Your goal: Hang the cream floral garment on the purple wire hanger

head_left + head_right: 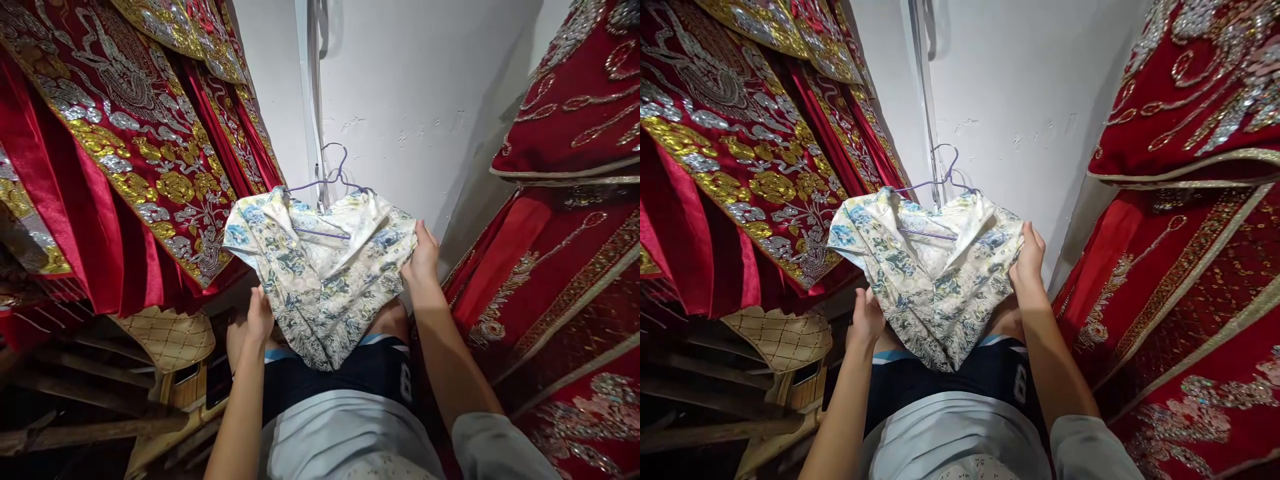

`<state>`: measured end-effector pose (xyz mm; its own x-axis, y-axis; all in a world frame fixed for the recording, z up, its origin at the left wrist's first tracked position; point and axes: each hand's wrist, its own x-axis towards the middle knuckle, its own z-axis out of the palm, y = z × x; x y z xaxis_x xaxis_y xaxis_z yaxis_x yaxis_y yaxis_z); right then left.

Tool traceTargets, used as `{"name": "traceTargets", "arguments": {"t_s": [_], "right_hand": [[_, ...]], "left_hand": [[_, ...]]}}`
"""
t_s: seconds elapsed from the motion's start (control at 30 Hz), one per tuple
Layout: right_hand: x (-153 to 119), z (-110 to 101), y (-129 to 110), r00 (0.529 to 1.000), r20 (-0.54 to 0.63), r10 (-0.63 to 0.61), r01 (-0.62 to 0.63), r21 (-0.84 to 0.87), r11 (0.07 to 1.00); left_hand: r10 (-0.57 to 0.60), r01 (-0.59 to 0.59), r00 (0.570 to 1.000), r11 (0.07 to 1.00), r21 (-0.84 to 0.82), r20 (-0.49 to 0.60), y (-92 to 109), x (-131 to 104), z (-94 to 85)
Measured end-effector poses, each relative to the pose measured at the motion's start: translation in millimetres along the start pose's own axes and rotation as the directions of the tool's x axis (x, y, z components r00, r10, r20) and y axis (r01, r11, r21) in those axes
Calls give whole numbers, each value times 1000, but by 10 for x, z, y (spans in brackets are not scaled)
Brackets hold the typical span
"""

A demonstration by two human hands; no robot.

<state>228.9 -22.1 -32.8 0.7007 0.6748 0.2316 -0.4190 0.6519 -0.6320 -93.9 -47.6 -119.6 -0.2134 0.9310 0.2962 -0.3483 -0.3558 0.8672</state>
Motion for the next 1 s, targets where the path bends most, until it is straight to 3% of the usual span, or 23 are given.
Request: {"name": "traceTargets", "arguments": {"t_s": [0.1,0.23,0.3,0.4,0.43,0.47,0.5,0.53,0.57,0.6,0.63,0.67,0.77,0.93,1.0], "right_hand": [[-63,115,75,996,86,30,-30,-10,1000],[-249,-124,168,991,130,42,-26,-123,992],[-386,-335,253,995,29,-91,95,-241,966],[-648,-556,473,933,-121,-338,257,-433,864],[-742,-580,563,953,-67,-295,230,-472,851],[-835,-579,655,988,71,-140,157,-507,847],[-925,-557,745,967,240,88,63,-557,828],[-1011,-521,830,855,394,337,-18,-628,778],[-1094,-478,905,687,493,534,-51,-700,713],[-1172,-435,970,537,541,647,-35,-752,658],[-1244,-398,1022,454,563,691,6,-777,629],[-1307,-370,1060,432,583,688,49,-777,628],[-1420,-338,1089,455,642,617,80,-720,690],[-1369,-344,987,453,643,618,-126,-640,758],[-1334,-344,957,453,629,632,-156,-642,750]], "left_hand": [[-25,30,998,997,77,-65,-66,-68,-19],[-71,92,986,986,141,-149,-236,-243,-48],[-107,128,981,985,118,-163,-348,-346,-41],[-135,159,970,981,109,-201,-484,-485,34],[-135,162,969,980,116,-207,-513,-524,75],[-136,164,969,978,127,-205,-533,-558,119],[-137,165,972,976,140,-190,-545,-589,162],[-134,161,976,975,153,-170,-553,-615,199],[-129,153,981,975,163,-144,-556,-636,228],[-119,139,986,976,170,-120,-557,-652,245],[-104,121,989,978,172,-105,-555,-664,250],[-90,106,991,979,173,-98,-549,-669,244],[-95,113,989,979,169,-110,-509,-659,188],[-129,150,981,978,143,-148,-443,-621,126],[-59,92,984,976,198,-167,-443,-616,104]]}}
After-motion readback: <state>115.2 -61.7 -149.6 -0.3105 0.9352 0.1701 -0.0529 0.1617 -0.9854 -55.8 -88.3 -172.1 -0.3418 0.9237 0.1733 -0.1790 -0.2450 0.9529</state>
